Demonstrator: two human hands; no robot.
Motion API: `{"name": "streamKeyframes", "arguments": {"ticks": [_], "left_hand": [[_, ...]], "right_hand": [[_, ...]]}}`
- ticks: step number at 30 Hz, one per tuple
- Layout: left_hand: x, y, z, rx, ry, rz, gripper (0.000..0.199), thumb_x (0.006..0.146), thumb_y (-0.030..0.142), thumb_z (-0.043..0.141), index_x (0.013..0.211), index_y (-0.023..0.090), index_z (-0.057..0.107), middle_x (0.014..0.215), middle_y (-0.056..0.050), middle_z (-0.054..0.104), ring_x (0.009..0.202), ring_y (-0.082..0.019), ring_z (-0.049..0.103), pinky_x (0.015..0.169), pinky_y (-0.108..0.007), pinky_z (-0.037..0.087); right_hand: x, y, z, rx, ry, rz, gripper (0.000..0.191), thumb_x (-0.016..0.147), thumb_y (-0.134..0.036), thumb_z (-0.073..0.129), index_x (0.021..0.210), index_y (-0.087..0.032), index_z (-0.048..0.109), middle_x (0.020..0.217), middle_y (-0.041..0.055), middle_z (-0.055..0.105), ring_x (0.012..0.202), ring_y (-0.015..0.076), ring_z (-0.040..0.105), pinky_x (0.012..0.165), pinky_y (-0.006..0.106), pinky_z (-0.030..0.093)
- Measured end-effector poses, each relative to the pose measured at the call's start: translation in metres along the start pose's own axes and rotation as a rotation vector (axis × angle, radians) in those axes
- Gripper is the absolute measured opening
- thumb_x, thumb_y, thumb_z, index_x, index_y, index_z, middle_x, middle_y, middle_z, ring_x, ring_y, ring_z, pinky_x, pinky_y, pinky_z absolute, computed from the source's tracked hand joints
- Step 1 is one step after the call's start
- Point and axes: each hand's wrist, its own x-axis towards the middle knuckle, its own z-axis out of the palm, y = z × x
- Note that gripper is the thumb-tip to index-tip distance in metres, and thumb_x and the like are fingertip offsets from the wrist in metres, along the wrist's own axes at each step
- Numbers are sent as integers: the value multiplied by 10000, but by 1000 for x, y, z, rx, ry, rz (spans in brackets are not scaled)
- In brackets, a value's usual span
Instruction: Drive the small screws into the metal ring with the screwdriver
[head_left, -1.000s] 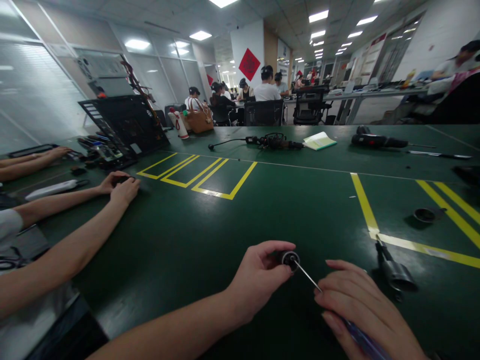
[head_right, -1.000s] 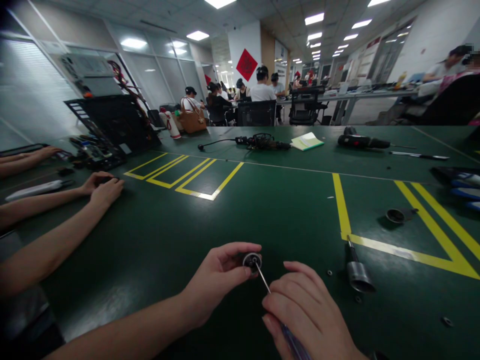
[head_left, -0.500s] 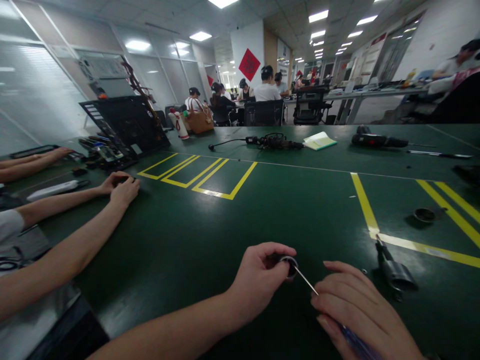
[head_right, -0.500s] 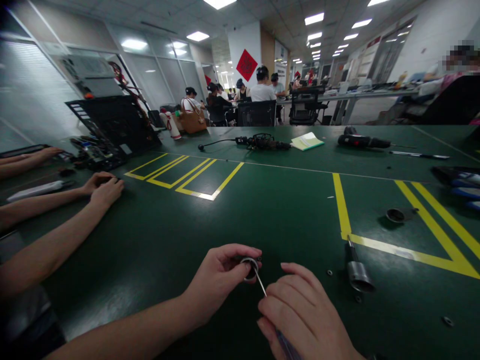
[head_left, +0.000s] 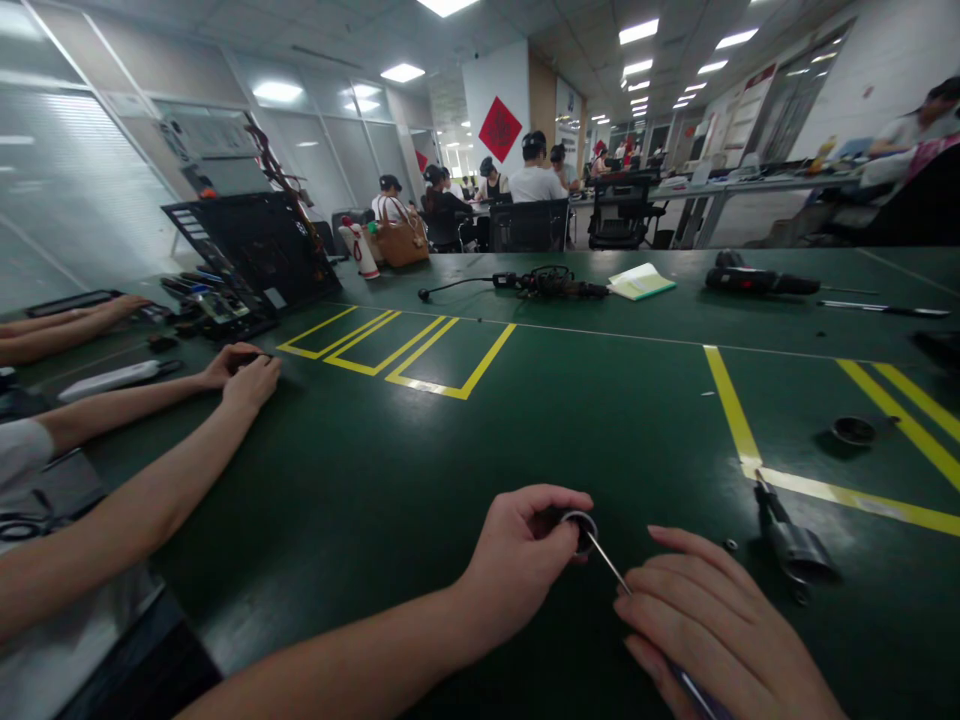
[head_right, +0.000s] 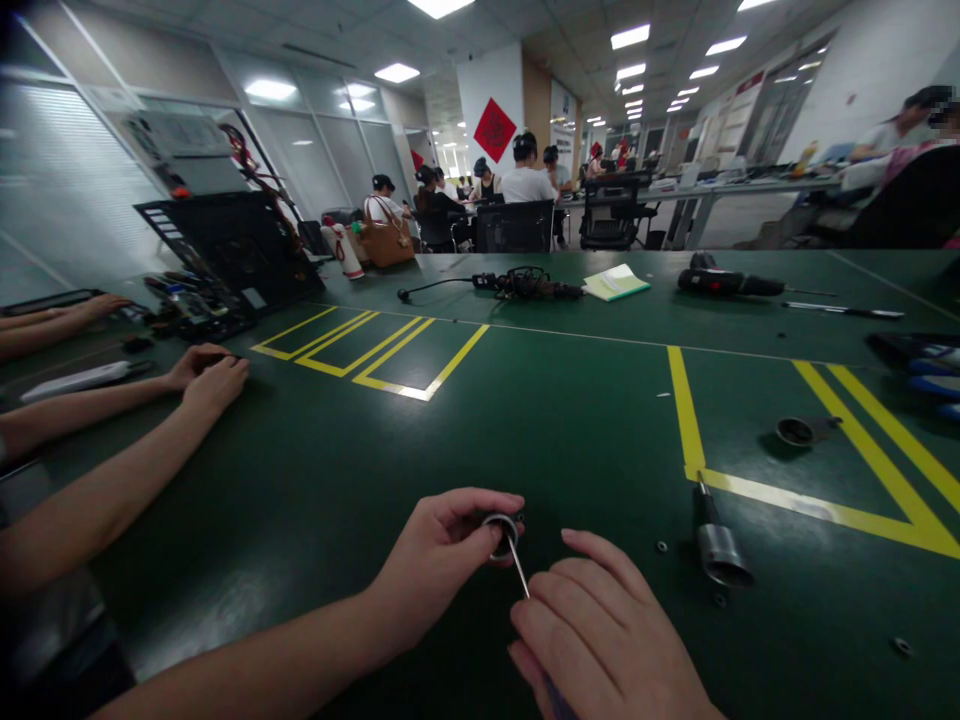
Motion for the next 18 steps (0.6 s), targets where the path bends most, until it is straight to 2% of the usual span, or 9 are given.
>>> {"name": "streamKeyframes", "arguments": {"ticks": [8,18], "left_hand": [[0,-2,-1,-14,9,35,218,678,130,641,886,128,703,834,-65,701,759,-166,653,694,-284,527],[1,-3,0,11,1,23,214,695,113,595,888,119,686,811,-59,687,732,-159,648,672,-289,531]], "right_hand": [[-2,-4,2,9,39,37,163,845,-98,497,832,-200,623,662,-15,745,591,131,714,808,286,571],[-2,-3,3,8,9,41,173,853,-96,495,841,-194,638,685,-10,752,610,129,714,826,280,562]]}}
